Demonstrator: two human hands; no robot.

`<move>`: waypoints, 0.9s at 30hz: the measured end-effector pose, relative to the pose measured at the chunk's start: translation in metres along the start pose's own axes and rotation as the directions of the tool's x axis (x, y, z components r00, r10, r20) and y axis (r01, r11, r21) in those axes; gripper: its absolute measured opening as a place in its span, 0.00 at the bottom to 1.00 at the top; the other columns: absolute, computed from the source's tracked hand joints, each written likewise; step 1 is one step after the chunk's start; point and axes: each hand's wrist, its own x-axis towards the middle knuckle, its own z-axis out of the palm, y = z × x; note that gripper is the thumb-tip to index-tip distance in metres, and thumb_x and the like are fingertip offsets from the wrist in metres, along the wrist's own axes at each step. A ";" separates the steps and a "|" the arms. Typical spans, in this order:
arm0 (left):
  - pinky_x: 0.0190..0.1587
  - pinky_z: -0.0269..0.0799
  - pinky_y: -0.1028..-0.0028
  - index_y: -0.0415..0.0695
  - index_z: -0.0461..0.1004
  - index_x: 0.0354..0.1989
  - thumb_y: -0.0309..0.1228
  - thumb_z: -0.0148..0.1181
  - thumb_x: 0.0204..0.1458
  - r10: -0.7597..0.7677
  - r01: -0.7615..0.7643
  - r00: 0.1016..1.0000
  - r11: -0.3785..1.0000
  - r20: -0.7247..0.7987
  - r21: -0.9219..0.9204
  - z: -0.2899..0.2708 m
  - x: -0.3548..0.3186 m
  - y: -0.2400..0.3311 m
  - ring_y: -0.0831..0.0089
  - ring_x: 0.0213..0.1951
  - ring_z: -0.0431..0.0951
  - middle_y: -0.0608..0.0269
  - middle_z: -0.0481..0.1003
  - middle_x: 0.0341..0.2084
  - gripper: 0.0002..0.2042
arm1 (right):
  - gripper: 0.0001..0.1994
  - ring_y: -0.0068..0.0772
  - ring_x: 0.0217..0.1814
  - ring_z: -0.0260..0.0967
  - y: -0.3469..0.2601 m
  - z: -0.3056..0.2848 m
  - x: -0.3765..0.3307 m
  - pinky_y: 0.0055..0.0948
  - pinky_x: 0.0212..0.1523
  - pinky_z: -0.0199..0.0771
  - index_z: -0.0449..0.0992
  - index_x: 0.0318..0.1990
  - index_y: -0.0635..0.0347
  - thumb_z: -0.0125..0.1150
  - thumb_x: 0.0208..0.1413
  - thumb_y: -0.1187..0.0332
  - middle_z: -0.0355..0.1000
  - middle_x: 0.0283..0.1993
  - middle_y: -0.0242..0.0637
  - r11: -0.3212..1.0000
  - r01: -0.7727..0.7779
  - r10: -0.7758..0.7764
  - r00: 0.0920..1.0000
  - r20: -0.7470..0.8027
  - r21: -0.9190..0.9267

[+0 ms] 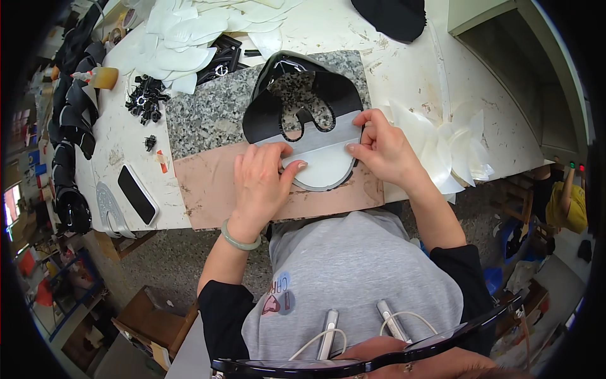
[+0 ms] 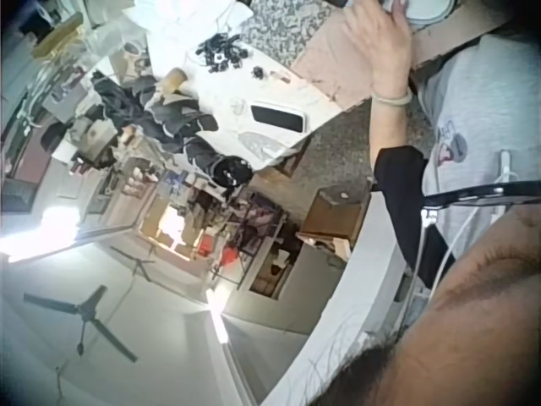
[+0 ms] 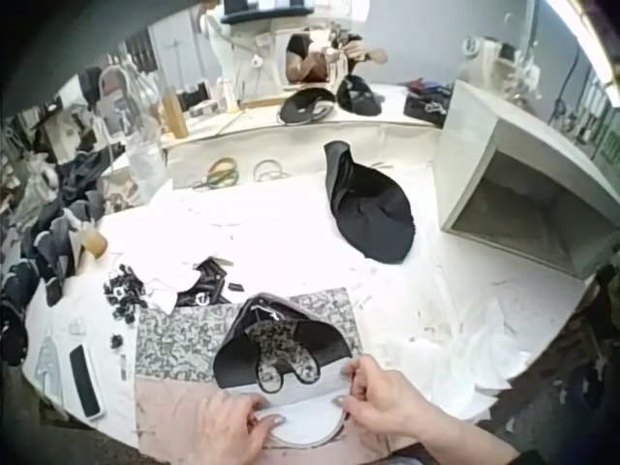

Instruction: The person retrieves heated reinforcement pads from an oven, adheres them onto shoe upper components by hand, and presses a black fabric lining into the interior of the shoe piece.

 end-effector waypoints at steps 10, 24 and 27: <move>0.50 0.51 0.62 0.47 0.73 0.38 0.37 0.69 0.41 -0.133 0.134 0.990 0.991 -0.043 0.022 0.003 0.001 -0.007 0.63 0.46 0.62 0.63 0.65 0.38 0.17 | 0.12 0.41 0.46 0.70 -0.011 0.019 -0.019 0.36 0.47 0.72 0.72 0.41 0.65 0.60 0.47 0.74 0.71 0.44 0.42 0.633 0.728 -0.762 0.646 -0.046 -0.263; 0.38 0.71 0.69 0.40 0.76 0.39 0.24 0.61 0.49 0.003 -0.132 0.975 0.815 -0.224 -0.564 -0.083 0.017 0.011 0.67 0.32 0.75 0.61 0.75 0.34 0.08 | 0.06 0.38 0.42 0.62 -0.012 0.046 -0.009 0.34 0.40 0.62 0.75 0.30 0.59 0.65 0.47 0.70 0.67 0.38 0.35 0.788 0.597 -0.602 0.798 0.015 -0.146; 0.35 0.65 0.71 0.43 0.79 0.36 0.29 0.68 0.45 0.343 -0.609 0.791 0.517 -0.506 -0.602 -0.134 0.024 0.048 0.75 0.29 0.73 0.65 0.76 0.32 0.10 | 0.05 0.35 0.34 0.62 -0.020 0.036 -0.015 0.32 0.35 0.60 0.75 0.27 0.58 0.66 0.44 0.72 0.67 0.30 0.33 0.710 0.688 -0.699 0.715 -0.027 -0.147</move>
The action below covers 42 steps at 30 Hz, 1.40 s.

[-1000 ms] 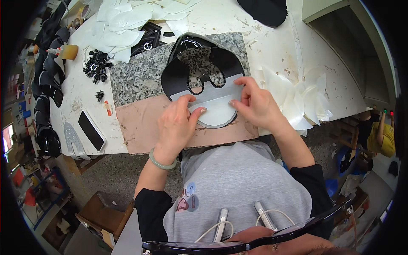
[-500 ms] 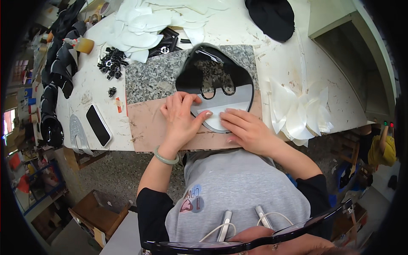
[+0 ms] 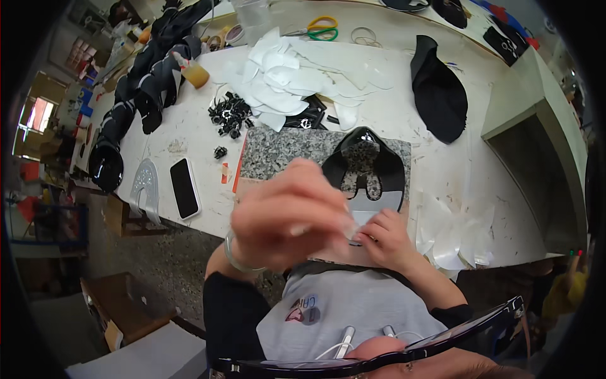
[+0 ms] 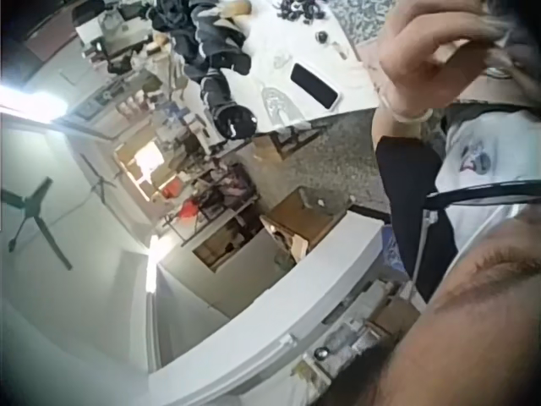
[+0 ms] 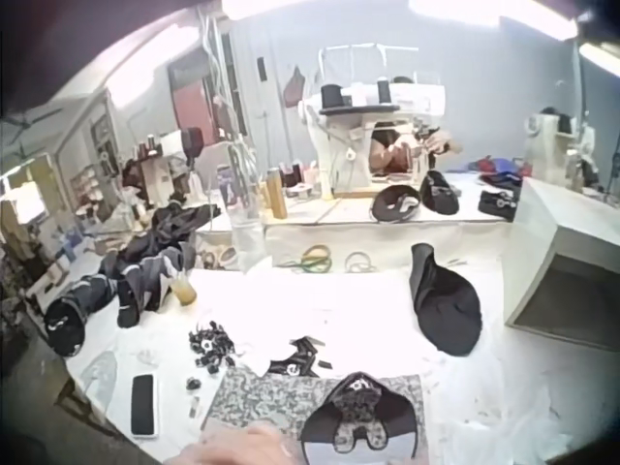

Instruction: The person retrieves heated reinforcement pads from an oven, adheres them onto shoe upper components by hand, and presses a black fabric lining into the interior of the shoe piece.

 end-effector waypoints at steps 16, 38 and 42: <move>0.54 0.51 0.60 0.64 0.76 0.35 0.34 0.65 0.50 0.351 -0.347 0.934 0.936 -0.067 0.060 -0.021 0.045 -0.011 0.80 0.31 0.69 0.82 0.72 0.34 0.07 | 0.03 0.35 0.24 0.66 0.072 -0.115 0.103 0.32 0.27 0.65 0.76 0.29 0.63 0.64 0.48 0.74 0.68 0.23 0.39 0.982 -0.096 0.109 0.992 0.068 -0.164; 0.52 0.67 0.58 0.43 0.71 0.49 0.38 0.56 0.52 -0.423 0.263 0.894 0.233 -0.146 0.936 -0.140 0.041 -0.306 0.52 0.51 0.67 0.54 0.69 0.50 0.18 | 0.15 0.44 0.33 0.75 0.229 -0.022 0.397 0.41 0.37 0.76 0.80 0.31 0.60 0.55 0.47 0.58 0.77 0.33 0.45 0.924 -0.358 0.280 0.872 -0.401 -0.133; 0.51 0.68 0.58 0.43 0.71 0.49 0.37 0.55 0.52 -0.509 0.293 0.847 0.207 -0.153 0.933 -0.145 0.047 -0.305 0.51 0.51 0.67 0.51 0.70 0.48 0.18 | 0.10 0.29 0.29 0.72 0.209 -0.099 0.350 0.34 0.31 0.75 0.78 0.28 0.60 0.58 0.52 0.63 0.75 0.29 0.32 0.735 -0.108 0.502 0.751 -0.430 0.669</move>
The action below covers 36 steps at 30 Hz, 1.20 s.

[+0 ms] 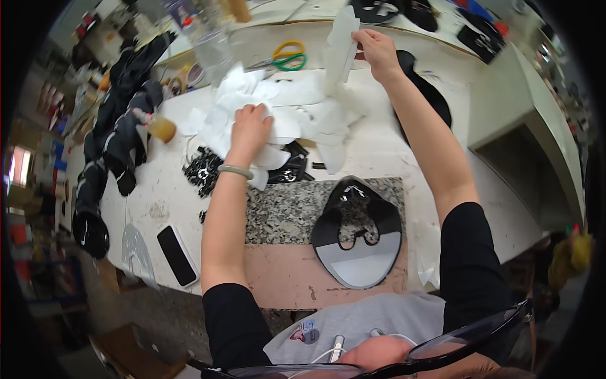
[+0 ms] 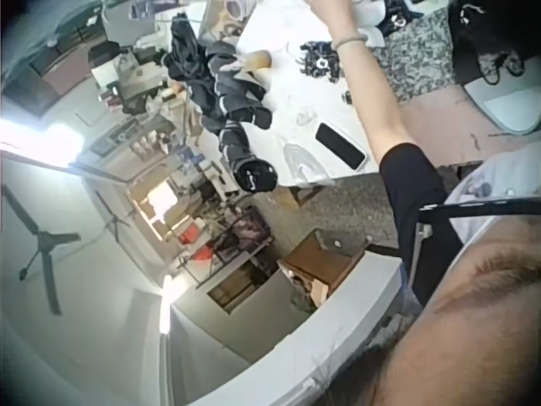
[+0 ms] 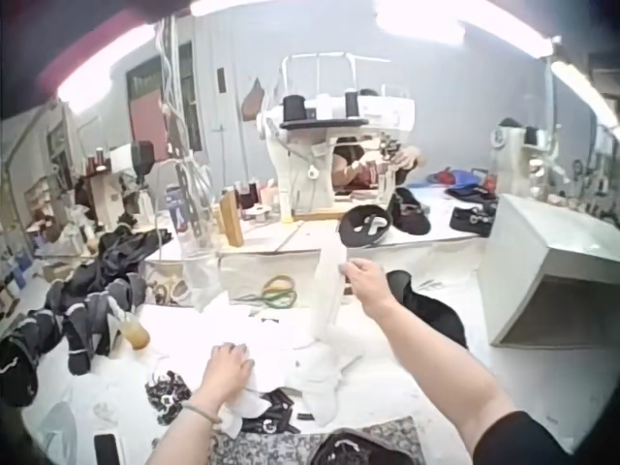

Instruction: The person retrieves heated reinforcement pads from an oven, adheres them onto shoe upper components by hand, and presses a black fabric lining into the interior of the shoe piece.

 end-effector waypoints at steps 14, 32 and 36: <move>0.54 0.66 0.68 0.36 0.65 0.58 0.49 0.50 0.59 0.287 0.077 0.948 0.212 0.138 -0.974 -0.080 -0.011 0.186 0.66 0.51 0.73 0.57 0.72 0.51 0.28 | 0.10 0.27 0.38 0.74 -0.195 -0.152 -0.157 0.26 0.39 0.75 0.75 0.39 0.69 0.55 0.57 0.70 0.75 0.36 0.38 0.930 -0.045 0.007 0.994 0.105 0.364; 0.40 0.81 0.66 0.38 0.67 0.49 0.31 0.45 0.61 0.210 0.456 0.883 -0.175 0.419 -0.873 -0.031 -0.072 0.369 0.63 0.40 0.80 0.52 0.75 0.42 0.12 | 0.14 0.33 0.40 0.67 -0.181 -0.261 -0.354 0.29 0.41 0.67 0.79 0.41 0.57 0.65 0.43 0.77 0.71 0.38 0.34 0.440 0.641 -0.437 0.765 0.474 -0.629; 0.46 0.78 0.64 0.39 0.65 0.54 0.32 0.47 0.61 0.042 0.353 0.934 -0.247 0.354 -0.902 -0.026 -0.037 0.324 0.58 0.47 0.76 0.53 0.72 0.48 0.16 | 0.09 0.20 0.34 0.69 -0.196 -0.325 -0.364 0.20 0.33 0.69 0.80 0.34 0.62 0.63 0.45 0.84 0.73 0.36 0.32 0.854 0.363 -0.319 0.931 0.176 -0.374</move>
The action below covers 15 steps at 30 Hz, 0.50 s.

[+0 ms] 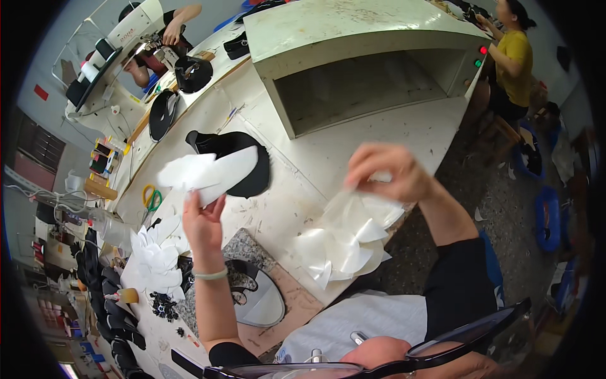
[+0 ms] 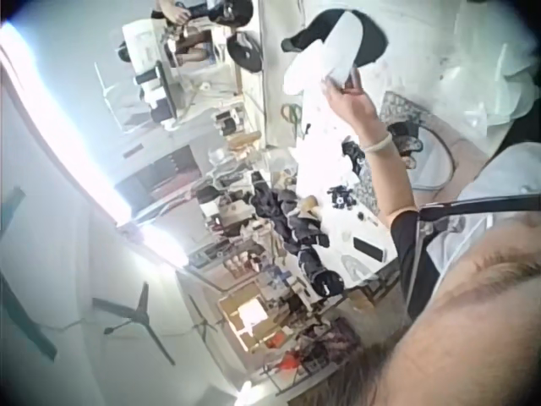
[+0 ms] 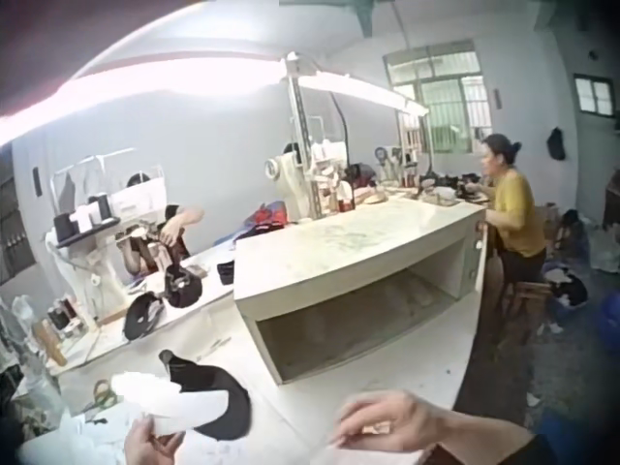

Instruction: The person retrieves heated reinforcement pads from an oven, adheres them onto shoe upper components by hand, and presses a black fabric lining into the interior of the shoe piece.

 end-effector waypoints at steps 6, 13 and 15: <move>0.48 0.75 0.62 0.39 0.63 0.56 0.33 0.47 0.57 -0.016 0.017 1.000 0.997 -0.009 0.075 -0.010 -0.024 0.033 0.61 0.49 0.75 0.53 0.71 0.50 0.19 | 0.07 0.21 0.27 0.71 0.139 -0.125 0.020 0.24 0.30 0.71 0.76 0.35 0.62 0.63 0.46 0.74 0.74 0.27 0.34 0.803 -0.425 0.020 0.721 -0.693 -0.418; 0.48 0.75 0.63 0.38 0.66 0.54 0.33 0.47 0.55 -0.189 0.187 0.982 0.981 0.031 0.048 0.003 -0.070 0.005 0.63 0.49 0.76 0.55 0.74 0.48 0.19 | 0.11 0.44 0.33 0.75 0.282 -0.161 0.079 0.39 0.31 0.77 0.76 0.42 0.50 0.57 0.50 0.66 0.75 0.33 0.43 0.066 -0.588 -0.091 0.801 -0.592 -0.806; 0.46 0.76 0.63 0.37 0.66 0.53 0.32 0.46 0.55 -0.268 0.265 0.954 0.963 0.137 0.038 -0.001 -0.075 -0.006 0.63 0.48 0.76 0.54 0.74 0.47 0.19 | 0.10 0.44 0.42 0.74 0.324 -0.169 0.070 0.46 0.38 0.75 0.76 0.40 0.50 0.55 0.51 0.63 0.75 0.37 0.41 -0.045 -0.381 -0.092 0.922 -0.376 -0.923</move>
